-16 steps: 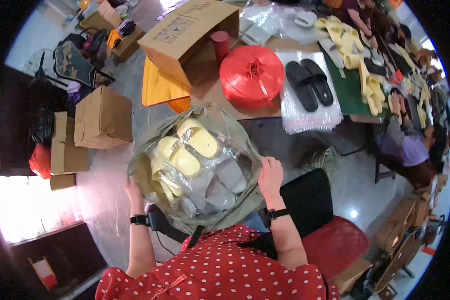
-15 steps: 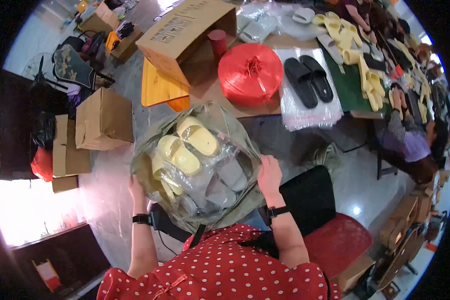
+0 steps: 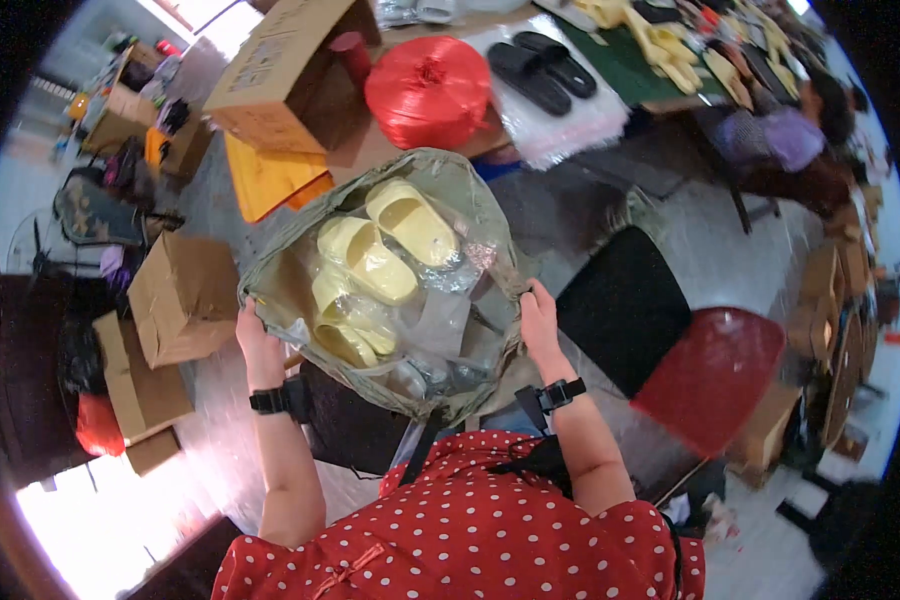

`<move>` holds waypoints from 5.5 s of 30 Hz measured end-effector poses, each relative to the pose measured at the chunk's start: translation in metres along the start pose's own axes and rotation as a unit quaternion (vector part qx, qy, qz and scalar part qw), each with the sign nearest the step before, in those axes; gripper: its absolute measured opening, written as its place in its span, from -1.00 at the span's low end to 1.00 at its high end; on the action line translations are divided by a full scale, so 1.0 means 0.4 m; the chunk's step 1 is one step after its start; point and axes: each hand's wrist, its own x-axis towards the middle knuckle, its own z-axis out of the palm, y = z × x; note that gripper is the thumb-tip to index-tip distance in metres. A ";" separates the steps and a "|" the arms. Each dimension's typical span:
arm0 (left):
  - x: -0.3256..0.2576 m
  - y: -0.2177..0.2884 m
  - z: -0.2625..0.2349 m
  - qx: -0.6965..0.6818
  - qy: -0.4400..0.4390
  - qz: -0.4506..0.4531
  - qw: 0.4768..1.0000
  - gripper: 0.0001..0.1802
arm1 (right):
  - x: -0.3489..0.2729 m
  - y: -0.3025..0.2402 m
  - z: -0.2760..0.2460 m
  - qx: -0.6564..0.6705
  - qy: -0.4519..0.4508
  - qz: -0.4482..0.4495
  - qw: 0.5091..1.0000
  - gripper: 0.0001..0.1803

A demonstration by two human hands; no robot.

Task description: The recorder is picking up pairs of sandals/slides from a workspace, placing them into plastic bags, and then placing the bagged shoes into a larger sack.

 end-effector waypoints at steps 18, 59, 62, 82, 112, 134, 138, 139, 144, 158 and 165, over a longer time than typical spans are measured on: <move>-0.567 0.145 0.184 0.202 -0.182 0.097 0.957 -0.45 | -0.738 0.008 -0.107 0.071 0.152 -0.060 0.984 -0.75; -0.431 -0.071 0.349 0.391 -0.553 0.189 0.712 -0.71 | -1.162 0.279 0.041 0.365 0.438 -0.067 0.819 -0.58; -0.558 0.031 0.270 0.352 -0.494 0.095 0.790 -0.67 | -1.310 0.319 0.004 0.229 0.491 -0.083 0.836 -0.62; -1.423 -0.152 0.183 0.218 -0.726 -0.116 0.642 -0.75 | -1.921 0.405 -0.485 0.282 0.778 -0.190 0.528 -0.63; -2.204 -1.293 0.249 0.197 -0.969 0.128 0.069 -0.50 | -1.537 1.024 -1.125 -0.240 0.584 0.464 0.621 -0.15; -0.905 -0.784 0.242 0.704 -0.498 0.066 0.502 -0.51 | -1.579 0.814 -1.182 -0.028 0.642 0.287 0.710 -0.11; -0.757 -0.816 0.257 0.687 -0.577 0.040 0.440 -0.47 | -1.618 0.856 -1.234 -0.164 0.598 0.541 0.569 0.18; -0.798 -0.797 0.314 0.682 -0.583 -0.002 0.442 -0.48 | -1.667 0.855 -1.245 -0.171 0.620 0.540 0.543 0.21; -0.580 -0.709 0.378 0.689 -0.598 0.003 0.410 -0.47 | -1.375 0.652 -1.109 -0.087 0.811 0.499 0.292 -0.45; -0.246 -0.551 0.771 0.654 -0.550 0.115 0.506 -0.53 | -0.166 0.249 -0.970 -0.321 0.513 -0.108 0.789 -0.71; -0.215 -0.515 0.873 0.666 -0.541 0.120 0.499 -0.56 | 0.432 0.235 -0.970 -0.089 0.387 -0.075 0.915 -0.76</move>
